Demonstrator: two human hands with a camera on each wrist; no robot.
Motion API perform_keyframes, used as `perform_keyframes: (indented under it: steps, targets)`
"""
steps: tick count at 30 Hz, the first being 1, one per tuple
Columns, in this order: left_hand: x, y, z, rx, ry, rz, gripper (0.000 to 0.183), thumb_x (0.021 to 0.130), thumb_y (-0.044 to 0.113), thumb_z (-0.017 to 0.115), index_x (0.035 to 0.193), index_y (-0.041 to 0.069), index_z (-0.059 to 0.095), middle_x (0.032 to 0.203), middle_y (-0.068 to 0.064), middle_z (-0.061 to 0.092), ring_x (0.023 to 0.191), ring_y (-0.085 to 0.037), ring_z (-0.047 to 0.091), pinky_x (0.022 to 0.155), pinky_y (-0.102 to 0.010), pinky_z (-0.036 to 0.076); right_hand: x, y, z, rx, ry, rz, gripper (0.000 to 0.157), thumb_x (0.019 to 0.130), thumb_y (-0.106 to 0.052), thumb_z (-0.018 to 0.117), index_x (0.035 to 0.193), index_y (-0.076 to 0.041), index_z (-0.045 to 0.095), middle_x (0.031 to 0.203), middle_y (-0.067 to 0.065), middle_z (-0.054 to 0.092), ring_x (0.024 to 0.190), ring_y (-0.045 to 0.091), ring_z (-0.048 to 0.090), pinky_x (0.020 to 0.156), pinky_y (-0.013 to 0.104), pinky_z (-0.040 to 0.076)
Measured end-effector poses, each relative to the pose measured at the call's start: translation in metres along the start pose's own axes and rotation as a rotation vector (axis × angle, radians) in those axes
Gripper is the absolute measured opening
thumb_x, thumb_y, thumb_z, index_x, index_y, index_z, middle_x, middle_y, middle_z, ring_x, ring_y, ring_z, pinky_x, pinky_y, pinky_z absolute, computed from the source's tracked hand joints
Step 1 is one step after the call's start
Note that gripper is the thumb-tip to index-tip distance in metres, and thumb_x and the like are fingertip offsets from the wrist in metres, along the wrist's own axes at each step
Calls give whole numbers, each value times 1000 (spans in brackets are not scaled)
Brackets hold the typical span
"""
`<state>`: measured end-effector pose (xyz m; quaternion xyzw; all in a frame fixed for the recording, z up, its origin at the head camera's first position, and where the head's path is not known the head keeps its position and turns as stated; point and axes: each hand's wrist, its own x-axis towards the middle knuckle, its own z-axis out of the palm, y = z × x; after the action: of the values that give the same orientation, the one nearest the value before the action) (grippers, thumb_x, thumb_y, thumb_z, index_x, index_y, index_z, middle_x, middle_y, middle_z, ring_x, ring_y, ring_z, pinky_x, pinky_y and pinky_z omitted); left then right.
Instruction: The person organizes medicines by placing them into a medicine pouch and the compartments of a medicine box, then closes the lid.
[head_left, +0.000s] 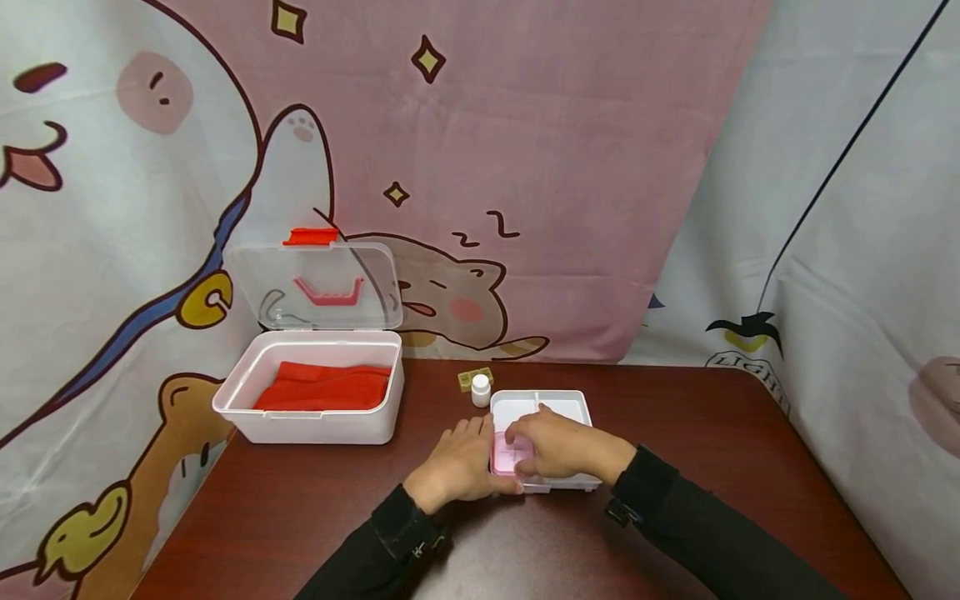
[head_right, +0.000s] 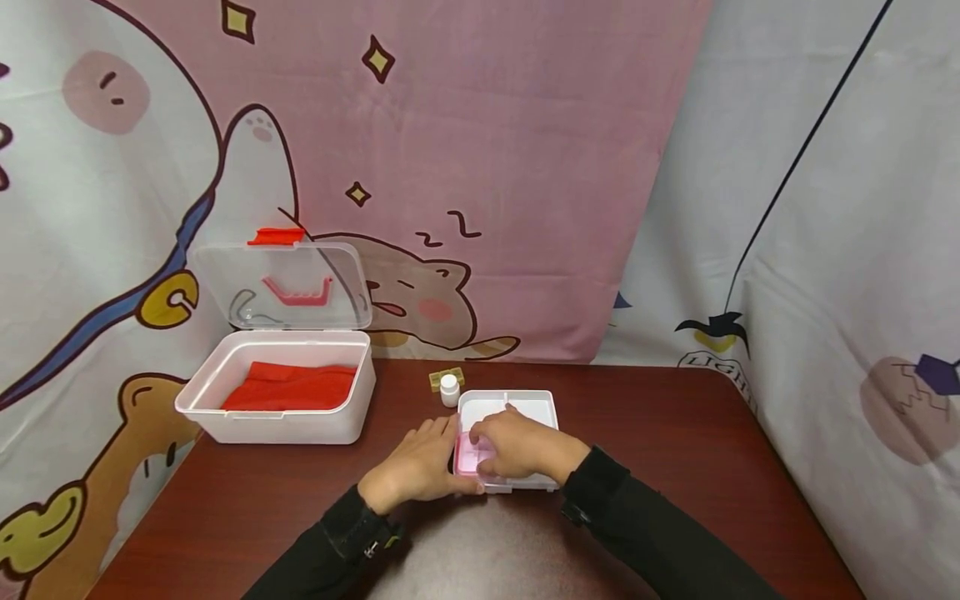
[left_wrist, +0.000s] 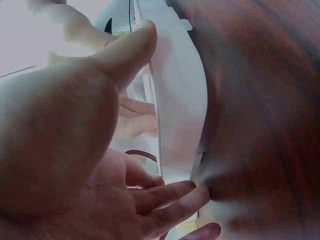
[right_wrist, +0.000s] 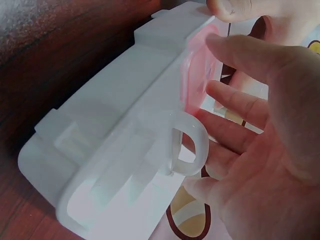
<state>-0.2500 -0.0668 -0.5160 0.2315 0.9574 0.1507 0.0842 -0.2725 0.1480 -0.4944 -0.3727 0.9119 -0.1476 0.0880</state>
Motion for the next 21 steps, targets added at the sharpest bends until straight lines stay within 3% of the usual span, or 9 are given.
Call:
perform_keyframes:
  steps: [3, 7, 10, 15, 18, 21]
  targets:
    - [0, -1, 0, 3, 3, 2, 122, 81, 73, 87, 167, 0, 40, 161, -16, 56, 145, -35, 54, 119, -59, 47, -1, 2, -2, 29, 74, -33, 27, 97, -19, 78, 121, -6, 78, 134, 16, 78, 130, 33, 72, 122, 71, 43]
    - [0, -1, 0, 5, 15, 10, 121, 80, 73, 87, 166, 0, 41, 155, -15, 60, 139, -34, 57, 114, -57, 49, -6, 11, -11, 49, 238, -13, 19, 101, -14, 73, 116, -6, 81, 128, 12, 79, 124, 32, 74, 110, 56, 57]
    - [0, 0, 0, -3, 24, 17, 121, 79, 73, 88, 165, 0, 43, 151, -15, 61, 136, -34, 58, 113, -56, 49, -15, 21, -23, 84, 319, 93, 16, 103, -14, 72, 115, -6, 81, 118, 7, 80, 112, 29, 76, 98, 50, 61]
    - [-1, -1, 1, -20, 23, 16, 120, 79, 73, 88, 164, 2, 44, 152, -14, 61, 138, -34, 57, 114, -57, 48, -37, 41, -40, 178, 340, 356, 22, 106, -20, 69, 121, -8, 79, 117, 8, 79, 102, 24, 72, 87, 43, 59]
    - [-1, 0, 1, -27, 21, 16, 119, 79, 73, 88, 164, 1, 44, 151, -14, 61, 138, -34, 57, 114, -57, 48, -50, 54, -40, 235, 347, 478, 27, 108, -24, 68, 129, -9, 77, 119, 12, 78, 94, 21, 69, 81, 39, 56]
    - [-2, 0, 1, -31, 16, 18, 120, 79, 72, 88, 164, 1, 44, 152, -15, 60, 138, -34, 57, 115, -57, 48, -65, 66, -33, 319, 333, 546, 40, 108, -27, 68, 142, -5, 69, 124, 14, 76, 86, 18, 71, 73, 36, 58]
